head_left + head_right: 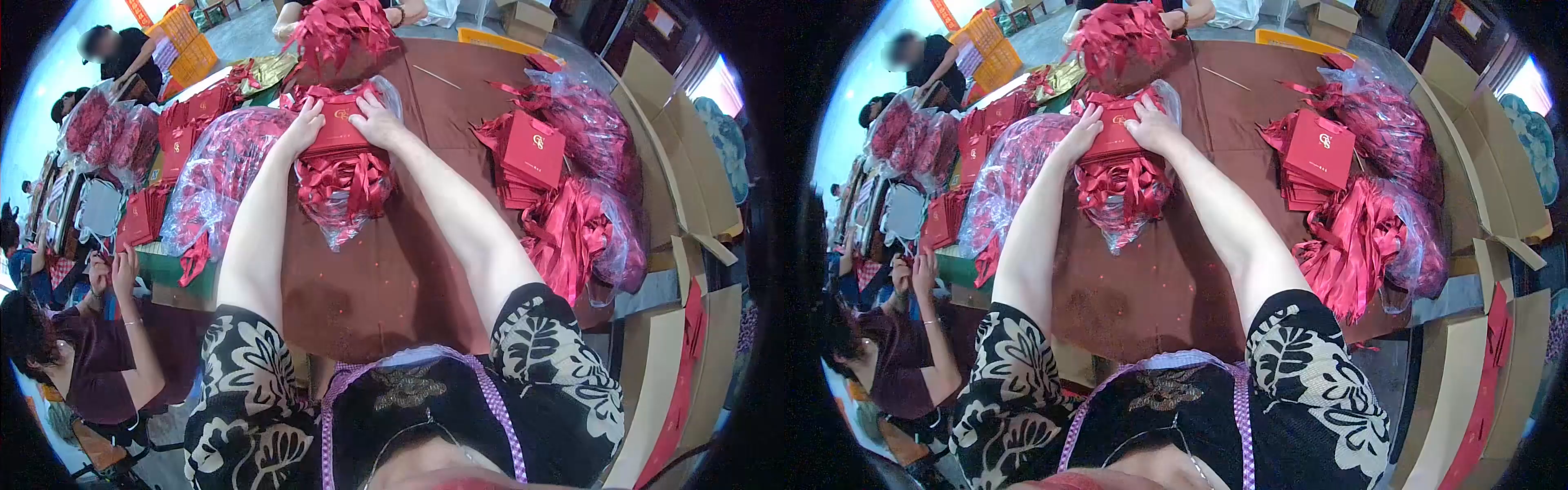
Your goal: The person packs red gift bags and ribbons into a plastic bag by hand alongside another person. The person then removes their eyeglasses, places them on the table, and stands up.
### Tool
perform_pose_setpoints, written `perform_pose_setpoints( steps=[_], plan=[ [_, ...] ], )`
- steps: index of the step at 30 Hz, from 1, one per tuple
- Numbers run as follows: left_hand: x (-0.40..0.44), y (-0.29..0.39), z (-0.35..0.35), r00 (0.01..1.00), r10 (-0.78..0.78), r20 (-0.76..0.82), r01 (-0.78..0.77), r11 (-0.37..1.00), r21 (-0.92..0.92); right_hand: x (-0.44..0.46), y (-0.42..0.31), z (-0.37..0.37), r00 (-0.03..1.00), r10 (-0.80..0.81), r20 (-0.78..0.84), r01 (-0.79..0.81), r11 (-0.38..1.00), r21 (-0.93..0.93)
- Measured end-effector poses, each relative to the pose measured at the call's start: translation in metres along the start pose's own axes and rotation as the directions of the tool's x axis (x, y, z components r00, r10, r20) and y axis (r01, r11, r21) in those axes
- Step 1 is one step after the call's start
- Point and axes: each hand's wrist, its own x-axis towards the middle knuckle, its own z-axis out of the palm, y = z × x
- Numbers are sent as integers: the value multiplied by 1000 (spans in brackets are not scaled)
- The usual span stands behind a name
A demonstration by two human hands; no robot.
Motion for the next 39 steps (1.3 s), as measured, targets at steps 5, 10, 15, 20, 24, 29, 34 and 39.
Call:
perform_pose_setpoints(
  steps=[5,10,15,20,24,29,34,39],
  plan=[
    [-8,11,1,998,-54,-40,52,998,-47,9,14,7,994,-107,17,108,990,-88],
    [-19,8,0,969,-207,-131,165,947,-275,14,22,15,910,-326,-257,325,945,-50],
    [-23,-16,1,958,-223,-181,128,895,-427,91,-9,-76,337,-559,758,218,829,514],
    [-37,-38,0,962,-213,-170,107,870,-482,72,44,14,866,-281,414,-180,597,782],
    [-42,-60,-23,968,-224,-109,142,854,-500,55,39,24,909,-332,250,-168,257,952],
    [-56,31,-79,747,-191,-637,64,974,-216,28,35,32,967,-206,148,-56,395,917],
    [-5,121,-104,968,71,-239,-82,996,-37,24,37,27,975,-204,88,52,594,803],
    [40,92,-62,891,136,434,-408,658,632,29,57,33,957,-284,-59,281,855,436]
  ],
)
